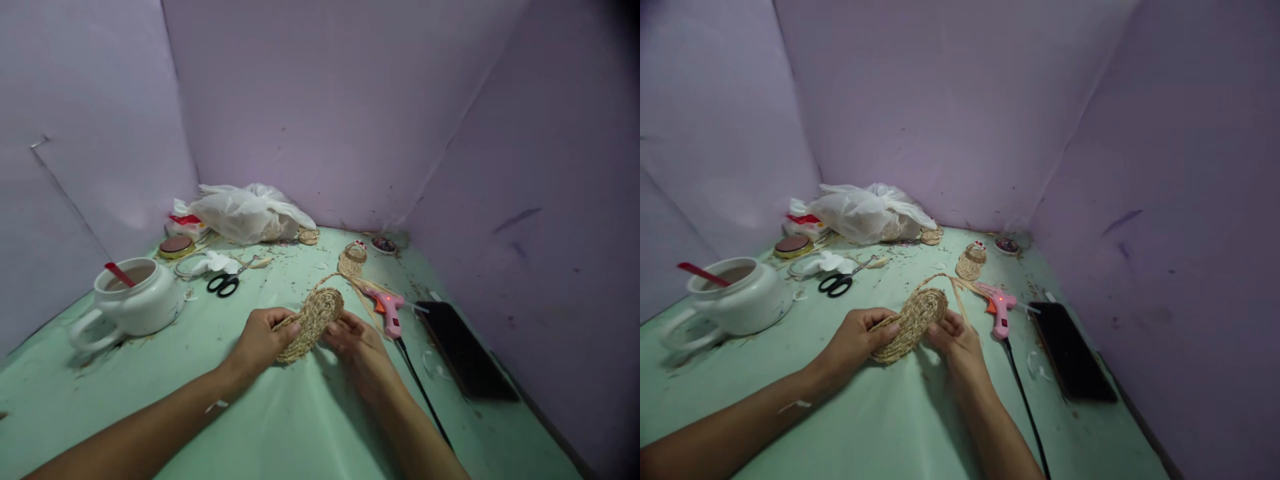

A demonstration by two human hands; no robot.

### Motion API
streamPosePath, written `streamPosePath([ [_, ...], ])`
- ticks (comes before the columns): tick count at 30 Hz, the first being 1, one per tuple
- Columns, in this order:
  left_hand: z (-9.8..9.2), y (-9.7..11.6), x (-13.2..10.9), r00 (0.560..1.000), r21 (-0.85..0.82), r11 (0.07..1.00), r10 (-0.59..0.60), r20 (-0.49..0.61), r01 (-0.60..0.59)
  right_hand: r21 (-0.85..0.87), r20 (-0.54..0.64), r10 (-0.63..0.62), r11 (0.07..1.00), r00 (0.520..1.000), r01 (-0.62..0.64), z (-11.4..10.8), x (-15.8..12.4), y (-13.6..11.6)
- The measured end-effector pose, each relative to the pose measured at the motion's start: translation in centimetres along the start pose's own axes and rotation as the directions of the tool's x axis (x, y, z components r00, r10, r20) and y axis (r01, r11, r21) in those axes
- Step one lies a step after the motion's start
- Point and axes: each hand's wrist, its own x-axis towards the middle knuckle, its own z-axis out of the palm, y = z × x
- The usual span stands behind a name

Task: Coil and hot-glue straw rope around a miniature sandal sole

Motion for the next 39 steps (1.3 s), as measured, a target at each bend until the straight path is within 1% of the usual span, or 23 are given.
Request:
streamPosePath([
  [2,-0.1,0.3,0.1,0.999,0.022,1.000,0.000,-0.032,0.000,-0.264,-0.151,-0.106,0.962,0.983,0.063,-1.6,-0.1,-1.3],
  [3,-0.2,0.4,0.1,0.999,0.028,1.000,-0.003,-0.044,0.004,-0.410,-0.186,-0.196,0.906,0.963,0.105,-2.7,-0.2,-2.1],
  [4,-0.3,0.5,0.1,0.998,0.030,0.999,-0.010,-0.054,0.011,-0.570,-0.193,-0.259,0.814,0.946,0.107,-3.9,-0.3,-3.0],
  [5,-0.3,0.6,0.2,0.998,0.030,0.999,-0.018,-0.062,0.020,-0.718,-0.203,-0.306,0.693,0.930,0.072,-5.2,-0.4,-3.9],
  [7,-0.3,0.8,0.2,0.997,0.024,0.999,-0.034,-0.075,0.036,-0.914,-0.233,-0.356,0.399,0.905,-0.078,-7.5,-0.4,-5.6],
  [8,-0.3,0.9,0.2,0.996,0.021,0.999,-0.038,-0.080,0.040,-0.957,-0.243,-0.357,0.238,0.902,-0.163,-8.4,-0.2,-6.2],
  [9,-0.3,0.9,0.2,0.996,0.019,0.999,-0.036,-0.086,0.038,-0.963,-0.267,-0.314,0.113,0.911,-0.243,-9.1,0.0,-6.7],
  [10,-0.3,1.0,0.2,0.995,0.019,0.999,-0.031,-0.092,0.033,-0.956,-0.289,-0.268,0.029,0.919,-0.292,-9.5,0.4,-7.0],
  [11,-0.3,1.0,0.2,0.995,0.019,0.999,-0.027,-0.097,0.029,-0.948,-0.304,-0.229,-0.023,0.925,-0.317,-9.8,0.9,-7.1],
  [12,-0.3,1.0,0.2,0.995,0.017,1.000,-0.023,-0.102,0.025,-0.944,-0.313,-0.199,-0.042,0.929,-0.327,-9.8,1.4,-7.0],
  [13,-0.3,1.0,0.2,0.994,0.014,1.000,-0.019,-0.104,0.021,-0.945,-0.312,-0.185,-0.036,0.932,-0.324,-9.7,2.0,-6.9],
  [15,-0.4,1.0,0.3,0.995,0.009,1.000,-0.011,-0.104,0.012,-0.954,-0.297,-0.182,0.011,0.937,-0.300,-9.4,3.1,-6.6],
  [17,-0.5,0.9,0.4,0.994,0.009,1.000,-0.002,-0.106,0.003,-0.957,-0.287,-0.164,0.081,0.944,-0.277,-9.4,4.0,-6.2],
  [19,-0.6,0.9,0.4,0.993,0.012,1.000,0.000,-0.114,0.002,-0.947,-0.294,-0.137,0.176,0.946,-0.269,-9.6,4.3,-5.8],
  [23,-0.8,1.0,0.5,0.991,0.024,1.000,0.003,-0.132,0.000,-0.860,-0.343,-0.104,0.435,0.934,-0.267,-10.8,3.7,-4.9],
  [25,-0.9,1.0,0.6,0.990,0.044,0.999,0.013,-0.137,-0.007,-0.775,-0.356,-0.109,0.589,0.928,-0.228,-11.1,2.8,-4.7],
  [27,-1.1,0.9,0.7,0.988,0.078,0.996,0.043,-0.151,-0.031,-0.642,-0.358,-0.148,0.756,0.922,-0.128,-11.0,1.6,-4.8],
  [28,-1.2,0.9,0.8,0.985,0.098,0.994,0.062,-0.159,-0.047,-0.570,-0.351,-0.187,0.820,0.918,-0.051,-10.7,1.0,-5.0],
  [29,-1.3,0.8,1.0,0.983,0.120,0.991,0.081,-0.162,-0.062,-0.510,-0.338,-0.235,0.859,0.911,0.033,-10.4,0.4,-5.1],
  [31,-1.5,0.7,1.2,0.980,0.163,0.983,0.112,-0.163,-0.085,-0.462,-0.277,-0.319,0.871,0.906,0.166,-9.4,-0.8,-5.1],
  [33,-1.7,0.6,1.3,0.980,0.200,0.975,0.128,-0.154,-0.096,-0.460,-0.188,-0.349,0.857,0.918,0.232,-8.3,-1.7,-4.7],
  [36,-1.9,0.3,1.4,0.982,0.252,0.962,0.142,-0.126,-0.107,-0.503,-0.020,-0.303,0.826,0.953,0.252,-6.9,-2.4,-3.3],
  [39,-2.1,-0.1,1.7,0.985,0.328,0.937,0.155,-0.075,-0.122,-0.584,0.112,-0.231,0.772,0.967,0.252,-6.2,-2.5,-2.1],
])
